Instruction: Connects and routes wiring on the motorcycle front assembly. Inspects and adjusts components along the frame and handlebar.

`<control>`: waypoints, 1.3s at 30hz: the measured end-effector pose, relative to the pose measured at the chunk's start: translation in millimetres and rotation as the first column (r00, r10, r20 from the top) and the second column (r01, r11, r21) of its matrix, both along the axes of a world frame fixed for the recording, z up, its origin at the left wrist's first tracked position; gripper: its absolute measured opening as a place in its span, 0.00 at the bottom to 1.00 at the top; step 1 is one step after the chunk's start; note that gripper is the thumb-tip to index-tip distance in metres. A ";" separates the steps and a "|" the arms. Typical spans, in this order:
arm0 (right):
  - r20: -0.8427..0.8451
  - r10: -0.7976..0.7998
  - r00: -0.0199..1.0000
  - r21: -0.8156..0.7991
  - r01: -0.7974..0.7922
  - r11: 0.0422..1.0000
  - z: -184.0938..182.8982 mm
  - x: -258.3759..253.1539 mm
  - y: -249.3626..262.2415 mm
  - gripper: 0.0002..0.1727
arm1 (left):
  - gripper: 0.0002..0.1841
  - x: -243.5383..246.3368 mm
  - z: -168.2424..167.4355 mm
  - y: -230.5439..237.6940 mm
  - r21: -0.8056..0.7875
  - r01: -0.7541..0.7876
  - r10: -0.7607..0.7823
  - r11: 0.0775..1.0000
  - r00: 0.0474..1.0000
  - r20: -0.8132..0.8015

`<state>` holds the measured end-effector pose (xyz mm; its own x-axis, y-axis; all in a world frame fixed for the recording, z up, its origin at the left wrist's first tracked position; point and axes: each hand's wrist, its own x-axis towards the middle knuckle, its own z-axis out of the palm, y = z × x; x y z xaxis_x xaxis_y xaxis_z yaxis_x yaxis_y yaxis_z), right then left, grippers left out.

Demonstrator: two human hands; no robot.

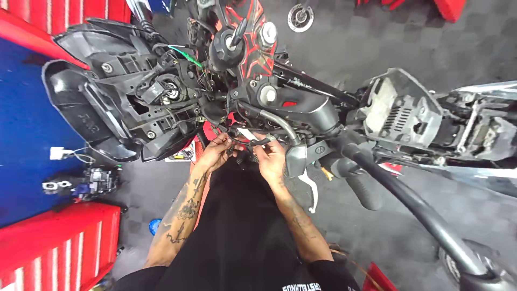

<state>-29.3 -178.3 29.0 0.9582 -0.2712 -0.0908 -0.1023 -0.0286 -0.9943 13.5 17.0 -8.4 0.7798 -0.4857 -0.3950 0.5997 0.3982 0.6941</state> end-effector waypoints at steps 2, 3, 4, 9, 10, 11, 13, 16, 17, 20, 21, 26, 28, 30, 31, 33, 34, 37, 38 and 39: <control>0.015 0.006 1.000 -0.079 -0.005 0.997 -0.6 2.6 3.3 0.10 | 0.15 -0.1 -0.9 1.6 0.013 0.028 -0.029 1.000 0.999 0.024; 0.014 0.013 1.000 -0.104 -0.011 0.995 0.5 3.8 4.6 0.11 | 0.15 0.6 0.1 0.7 0.045 0.041 -0.042 0.998 0.999 0.029; 0.006 0.018 1.000 -0.122 -0.017 0.992 2.4 4.6 5.7 0.12 | 0.15 1.4 1.3 -0.8 0.074 0.056 -0.059 0.996 0.998 0.036; -0.074 0.034 0.997 -0.121 -0.043 0.992 2.4 12.6 -0.2 0.09 | 0.15 9.7 -1.7 -6.4 0.216 0.117 -0.143 0.969 0.983 0.112; -0.099 0.046 0.994 -0.116 -0.058 0.992 -0.9 17.3 -3.9 0.08 | 0.16 13.1 -1.6 -6.7 0.253 0.120 -0.157 0.960 0.979 0.130; -0.116 0.054 0.992 -0.121 -0.068 0.990 -6.1 21.3 -7.6 0.09 | 0.16 15.1 -1.3 -6.9 0.281 0.120 -0.167 0.952 0.975 0.148; -0.108 0.077 0.991 -0.141 -0.092 0.986 -12.1 30.9 -12.6 0.10 | 0.16 19.9 -1.5 -8.4 0.326 0.112 -0.178 0.939 0.967 0.181; -0.067 0.126 0.990 -0.237 -0.138 0.962 2.4 36.1 -13.2 0.13 | 0.16 23.9 -1.1 -9.9 0.391 0.105 -0.201 0.914 0.956 0.214; -0.101 0.171 0.980 -0.230 -0.190 0.955 20.7 32.6 -16.5 0.14 | 0.16 24.6 -1.8 -10.0 0.392 0.106 -0.206 0.914 0.953 0.222; -0.068 0.314 0.947 -0.182 -0.321 0.929 58.9 18.2 -31.9 0.17 | 0.15 26.5 -5.7 -12.0 0.374 0.091 -0.186 0.923 0.956 0.226; -0.035 0.328 0.944 -0.197 -0.328 0.924 61.8 15.2 -36.2 0.16 | 0.15 27.5 -6.7 -12.0 0.367 0.090 -0.179 0.926 0.960 0.216; -0.470 0.338 0.816 -0.150 -0.450 0.880 140.9 -11.5 -65.8 0.20 | 0.16 26.9 -9.1 -11.6 0.315 0.109 -0.166 0.943 0.973 0.161; -0.592 0.261 0.762 -0.134 -0.413 0.901 154.9 -16.5 -68.0 0.21 | 0.16 27.1 -6.9 -11.7 0.326 0.118 -0.171 0.938 0.975 0.140; -0.594 0.158 0.789 -0.182 -0.323 0.929 153.8 -41.8 -73.1 0.21 | 0.16 27.8 -5.2 -13.3 0.333 0.122 -0.173 0.935 0.976 0.129; -0.428 0.103 0.898 -0.311 -0.253 0.916 116.9 -70.5 -75.2 0.20 | 0.16 27.1 -6.2 -13.2 0.327 0.121 -0.172 0.937 0.976 0.132; -0.359 0.133 0.924 -0.452 -0.297 0.841 67.9 -99.7 -82.0 0.24 | 0.16 27.1 -9.0 -12.3 0.316 0.115 -0.169 0.942 0.974 0.148; -0.396 0.151 0.906 -0.504 -0.352 0.788 59.5 -103.3 -83.0 0.25 | 0.16 26.7 -10.3 -12.0 0.315 0.110 -0.164 0.943 0.975 0.151; -0.415 0.162 0.895 -0.549 -0.388 0.741 60.1 -94.3 -77.3 0.25 | 0.16 27.5 -11.7 -12.7 0.322 0.112 -0.164 0.940 0.976 0.142; -0.430 0.183 0.884 -0.587 -0.428 0.688 60.1 -92.0 -76.4 0.26 | 0.17 27.7 -11.2 -12.9 0.321 0.118 -0.170 0.940 0.976 0.140; -0.434 0.199 0.879 -0.599 -0.446 0.665 60.5 -92.0 -75.9 0.26 | 0.17 26.1 -10.7 -12.4 0.319 0.121 -0.173 0.940 0.975 0.139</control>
